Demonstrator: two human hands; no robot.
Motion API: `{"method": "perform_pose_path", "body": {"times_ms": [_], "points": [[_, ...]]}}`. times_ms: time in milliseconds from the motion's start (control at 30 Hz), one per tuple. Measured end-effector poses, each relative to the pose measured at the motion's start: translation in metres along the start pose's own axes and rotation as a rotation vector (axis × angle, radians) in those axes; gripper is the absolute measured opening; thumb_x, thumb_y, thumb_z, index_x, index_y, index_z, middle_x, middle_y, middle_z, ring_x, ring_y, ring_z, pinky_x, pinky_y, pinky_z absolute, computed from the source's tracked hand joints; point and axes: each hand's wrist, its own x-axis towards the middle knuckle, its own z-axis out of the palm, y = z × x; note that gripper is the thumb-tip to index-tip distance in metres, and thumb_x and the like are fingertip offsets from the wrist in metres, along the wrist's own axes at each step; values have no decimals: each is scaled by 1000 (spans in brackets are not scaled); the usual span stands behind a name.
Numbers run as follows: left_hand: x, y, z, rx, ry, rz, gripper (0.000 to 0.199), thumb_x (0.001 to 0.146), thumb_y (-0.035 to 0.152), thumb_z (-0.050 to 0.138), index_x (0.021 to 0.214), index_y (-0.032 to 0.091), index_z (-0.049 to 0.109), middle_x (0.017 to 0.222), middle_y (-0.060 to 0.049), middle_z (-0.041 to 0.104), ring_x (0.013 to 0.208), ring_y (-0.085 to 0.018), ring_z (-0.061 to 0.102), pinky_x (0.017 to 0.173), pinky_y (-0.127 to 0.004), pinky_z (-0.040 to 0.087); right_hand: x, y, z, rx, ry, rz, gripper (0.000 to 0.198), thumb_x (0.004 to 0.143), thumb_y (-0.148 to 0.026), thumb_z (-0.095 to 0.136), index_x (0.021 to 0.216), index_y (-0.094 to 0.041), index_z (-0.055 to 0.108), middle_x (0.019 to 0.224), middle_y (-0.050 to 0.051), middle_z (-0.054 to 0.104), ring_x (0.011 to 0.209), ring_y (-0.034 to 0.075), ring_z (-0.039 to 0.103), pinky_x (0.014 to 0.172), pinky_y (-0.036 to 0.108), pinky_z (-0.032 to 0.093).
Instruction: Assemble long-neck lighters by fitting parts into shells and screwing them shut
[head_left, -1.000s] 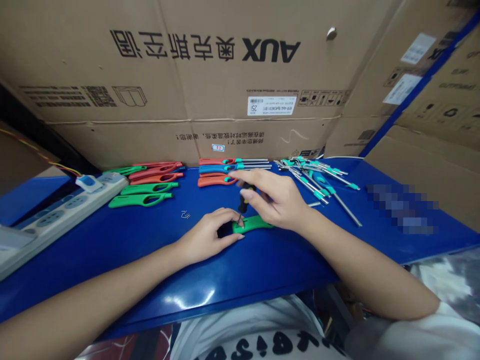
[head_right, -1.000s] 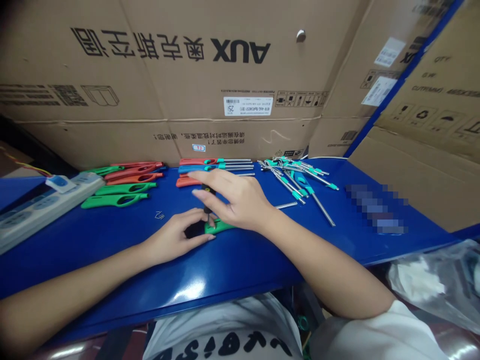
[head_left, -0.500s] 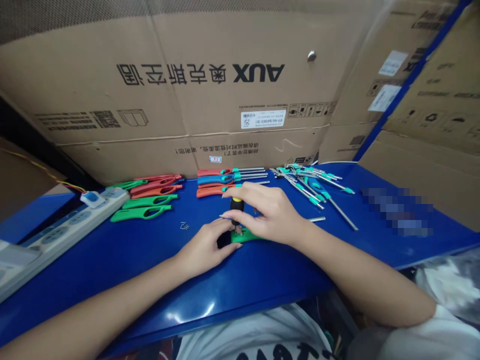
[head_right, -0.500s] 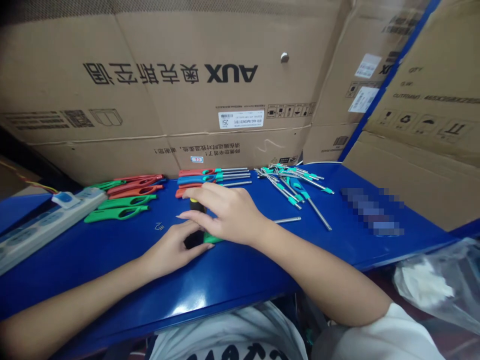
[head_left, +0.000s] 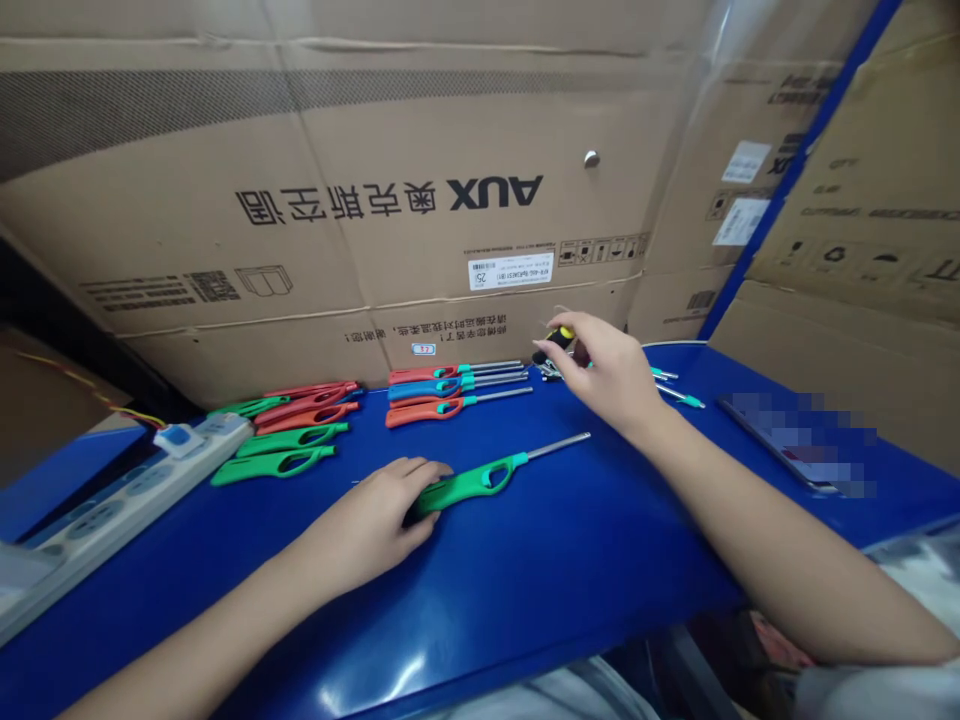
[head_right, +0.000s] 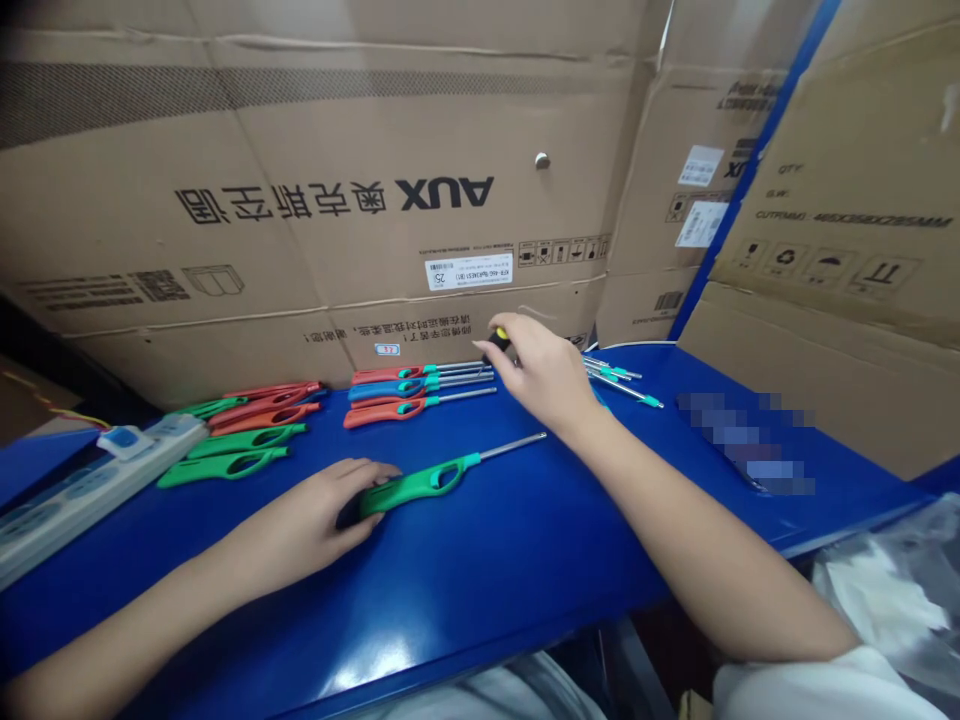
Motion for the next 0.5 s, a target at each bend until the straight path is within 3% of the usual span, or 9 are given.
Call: {"method": "perform_pose_path", "body": {"times_ms": [200,333,500], "points": [[14,-4,15,59,26,77,30,98,17,50,126,21,59,118,-10,64,108,-26,63,97,-43,54,-18,57,32,-72,-166,100,14,94,-29,60,102,-18,64,102,13,73,98,28,68,85,37,51],[25,-19,14,99,109,140,36,96,15,48,131,17,58,119,-13,61,109,-27,61,96,-43,54,-23,64,42,-36,-222,139,11,93,-26,61,101,-19,63,103,13,71,100,28,66,87,37,50],[44,-51,-12,219,273,215,34,96,19,46,126,15,62,117,-15,60,107,-29,60,95,-45,54,-26,63,45,-48,-342,166,8,94,-25,59,99,-18,62,102,11,68,97,26,64,84,34,48]]}}
